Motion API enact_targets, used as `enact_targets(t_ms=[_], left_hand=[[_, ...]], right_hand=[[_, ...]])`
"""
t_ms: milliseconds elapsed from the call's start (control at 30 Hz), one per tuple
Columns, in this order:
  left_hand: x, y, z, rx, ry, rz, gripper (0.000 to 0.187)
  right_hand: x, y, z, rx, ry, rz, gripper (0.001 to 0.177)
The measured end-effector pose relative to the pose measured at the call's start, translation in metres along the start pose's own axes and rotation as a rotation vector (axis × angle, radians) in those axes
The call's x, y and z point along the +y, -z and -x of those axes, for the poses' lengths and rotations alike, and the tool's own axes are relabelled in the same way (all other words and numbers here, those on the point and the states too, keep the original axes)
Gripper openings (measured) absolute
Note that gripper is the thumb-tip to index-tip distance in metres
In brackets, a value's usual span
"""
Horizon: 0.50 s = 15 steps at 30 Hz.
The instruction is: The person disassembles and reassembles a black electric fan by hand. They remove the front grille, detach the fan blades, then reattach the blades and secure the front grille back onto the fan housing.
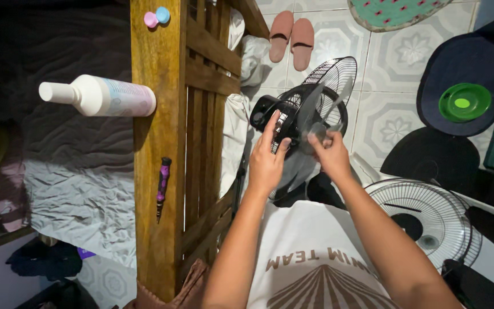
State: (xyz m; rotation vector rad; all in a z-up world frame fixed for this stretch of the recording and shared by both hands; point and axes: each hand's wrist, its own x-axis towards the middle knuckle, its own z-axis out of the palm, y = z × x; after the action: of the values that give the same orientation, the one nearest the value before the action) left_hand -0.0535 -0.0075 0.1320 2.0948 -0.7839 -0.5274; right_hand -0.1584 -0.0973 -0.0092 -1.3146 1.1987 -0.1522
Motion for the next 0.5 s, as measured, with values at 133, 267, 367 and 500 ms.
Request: enact_targets(t_ms=[133, 267, 367, 500], left_hand=[[-0.003, -0.001, -0.001, 0.01, -0.027, -0.011, 0.05], [-0.004, -0.001, 0.0, 0.016, -0.044, -0.006, 0.05], [-0.001, -0.002, 0.004, 0.012, -0.046, 0.028, 0.048], [-0.002, -0.001, 0.002, -0.039, 0.171, 0.095, 0.048]], right_hand=[[0.014, -0.003, -0.023, -0.197, -0.421, -0.187, 0.079], [0.027, -0.004, -0.034, -0.264, -0.559, -0.275, 0.08], [0.026, 0.012, -0.03, -0.24, -0.418, 0.033, 0.077], [0.01, 0.036, 0.008, -0.062, 0.247, 0.232, 0.059]])
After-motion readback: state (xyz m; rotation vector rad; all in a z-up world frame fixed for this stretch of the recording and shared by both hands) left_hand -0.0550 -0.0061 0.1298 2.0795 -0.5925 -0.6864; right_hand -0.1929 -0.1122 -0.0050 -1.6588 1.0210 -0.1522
